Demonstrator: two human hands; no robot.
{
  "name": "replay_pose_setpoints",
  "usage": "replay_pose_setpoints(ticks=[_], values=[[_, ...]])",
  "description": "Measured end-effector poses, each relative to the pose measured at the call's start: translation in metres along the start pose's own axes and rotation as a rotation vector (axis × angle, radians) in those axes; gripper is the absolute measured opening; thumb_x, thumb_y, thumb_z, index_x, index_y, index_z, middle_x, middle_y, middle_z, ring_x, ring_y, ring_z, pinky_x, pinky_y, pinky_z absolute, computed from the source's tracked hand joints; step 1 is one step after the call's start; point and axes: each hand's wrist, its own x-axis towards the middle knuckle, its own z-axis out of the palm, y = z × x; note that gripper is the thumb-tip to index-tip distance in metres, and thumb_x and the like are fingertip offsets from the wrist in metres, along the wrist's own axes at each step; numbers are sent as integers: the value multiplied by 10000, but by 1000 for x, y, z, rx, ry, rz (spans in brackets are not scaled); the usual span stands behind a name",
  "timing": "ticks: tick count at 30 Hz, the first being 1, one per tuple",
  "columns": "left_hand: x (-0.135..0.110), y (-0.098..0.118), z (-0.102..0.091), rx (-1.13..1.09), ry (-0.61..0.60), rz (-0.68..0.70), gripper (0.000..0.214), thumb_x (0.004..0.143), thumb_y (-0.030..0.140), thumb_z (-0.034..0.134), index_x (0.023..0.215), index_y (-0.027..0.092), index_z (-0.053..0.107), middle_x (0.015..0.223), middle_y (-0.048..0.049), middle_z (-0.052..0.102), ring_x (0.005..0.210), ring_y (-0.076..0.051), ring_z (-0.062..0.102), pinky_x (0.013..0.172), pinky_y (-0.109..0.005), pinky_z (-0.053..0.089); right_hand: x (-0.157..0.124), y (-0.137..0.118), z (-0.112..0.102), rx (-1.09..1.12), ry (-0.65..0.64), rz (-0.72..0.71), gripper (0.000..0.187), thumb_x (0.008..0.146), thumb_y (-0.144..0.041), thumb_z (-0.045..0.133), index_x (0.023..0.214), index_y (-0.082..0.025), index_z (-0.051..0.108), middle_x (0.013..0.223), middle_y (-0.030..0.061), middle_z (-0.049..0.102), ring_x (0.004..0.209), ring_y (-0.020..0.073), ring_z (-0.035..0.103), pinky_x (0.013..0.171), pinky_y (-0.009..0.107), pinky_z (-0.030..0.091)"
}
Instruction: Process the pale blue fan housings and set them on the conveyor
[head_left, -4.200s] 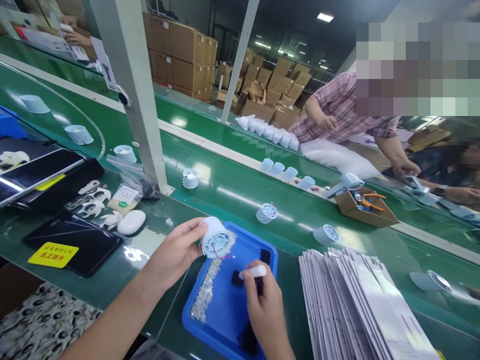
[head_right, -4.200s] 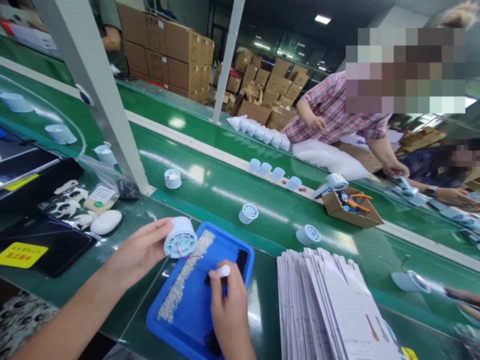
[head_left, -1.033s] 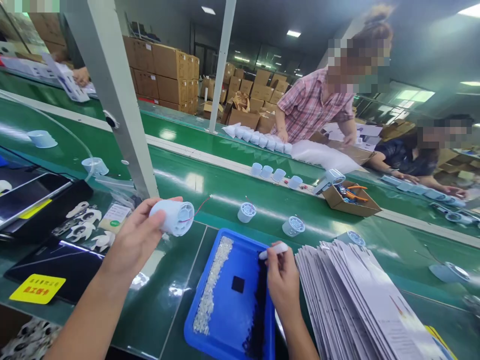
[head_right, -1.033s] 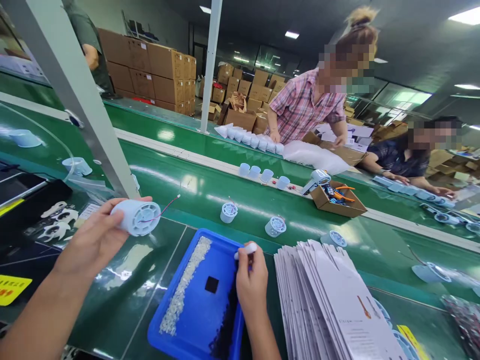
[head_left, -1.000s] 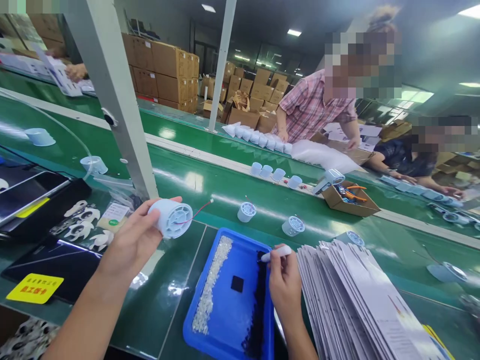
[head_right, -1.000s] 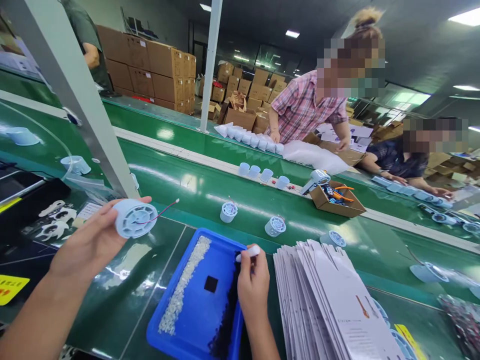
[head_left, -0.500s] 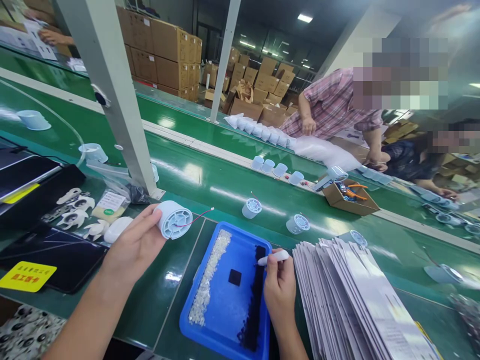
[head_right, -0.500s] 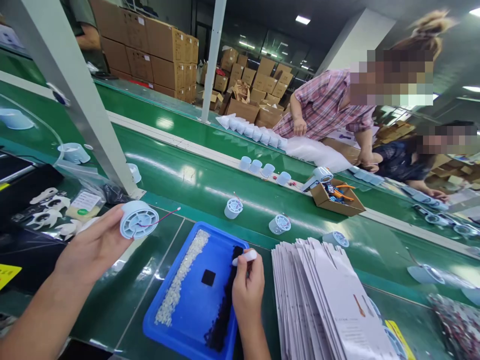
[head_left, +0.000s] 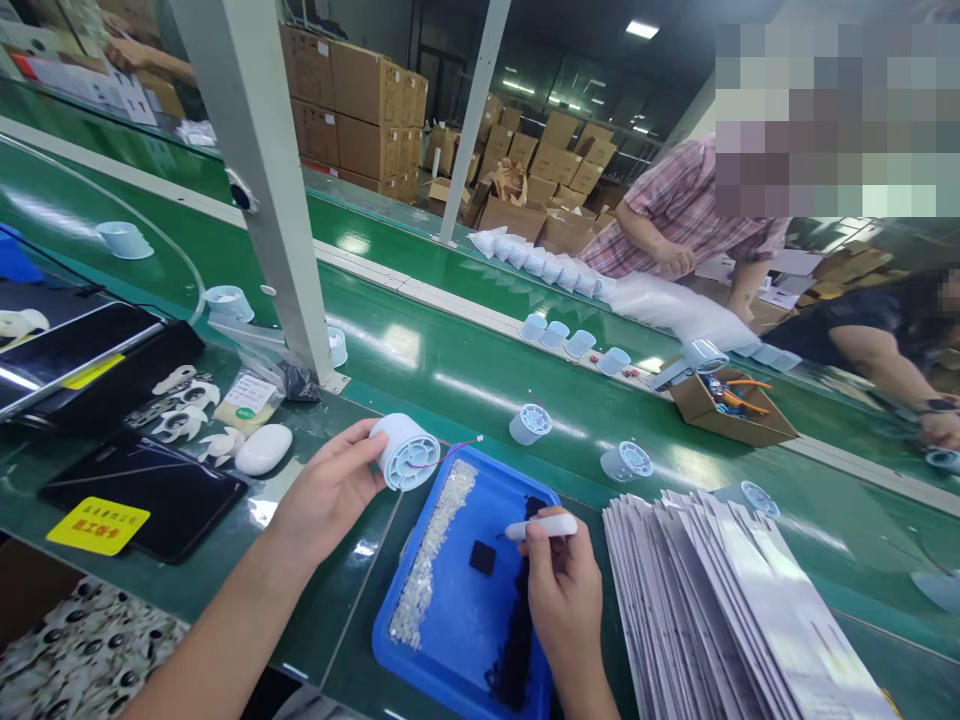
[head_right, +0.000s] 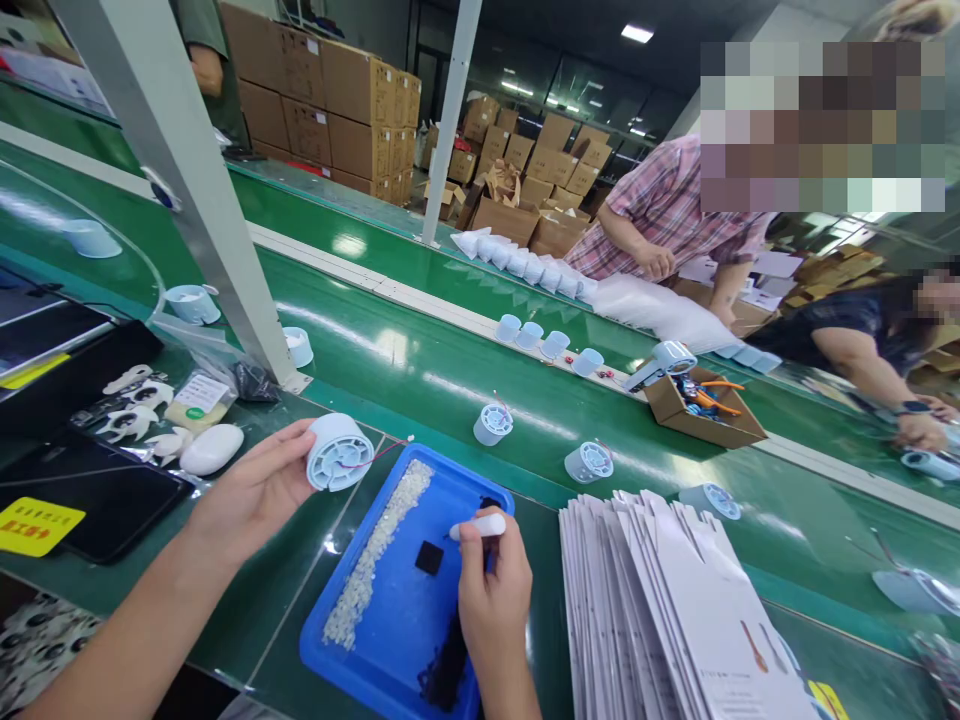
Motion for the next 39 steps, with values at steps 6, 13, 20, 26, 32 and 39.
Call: replay_pose_setpoints(ticks=[6,13,20,26,32,39], values=[[-2,-3,-2,47,-15,-34,106,831,257,726,898,175,731,861,-34,672,783,-150,597,694,-221,544,-2,-2,-1,-105,-45,6,310,922,-510,520,852,-210,562,678,5,621,589,181,600,558,285,450],[-1,-3,-1,42,-1,-44,141,818,263,742,930,177,738,883,-31,686,794,-153,607,703,-227,545,-5,0,-8,-68,26,2,261,945,-472,508,899,-218,551,699,-4,605,598,171,594,566,273,468],[-3,-12,8,35,-9,-53,156,839,302,722,943,185,725,904,-44,699,819,-179,628,715,-257,528,-11,-16,-2,-47,-151,-244,85,949,-310,550,934,-239,597,806,-2,644,695,150,634,626,228,507],[-9,-21,21,105,-32,-57,141,846,311,719,855,176,678,866,-36,666,806,-165,608,741,-257,515,-26,-67,4,340,200,-195,119,952,-296,585,1066,-270,609,1033,56,628,948,214,658,725,321,588],[-20,-20,31,186,-83,-55,170,857,355,706,858,195,648,838,-12,617,783,-152,562,724,-251,484,-28,-92,7,519,196,-91,132,947,-306,605,1045,-243,542,1066,89,620,730,211,697,660,411,623],[-22,-21,35,209,-80,-42,207,827,377,731,883,194,652,841,-18,624,771,-153,542,716,-253,459,-27,-87,7,526,161,-107,128,955,-331,590,1040,-255,532,1057,84,620,738,214,707,650,398,620]])
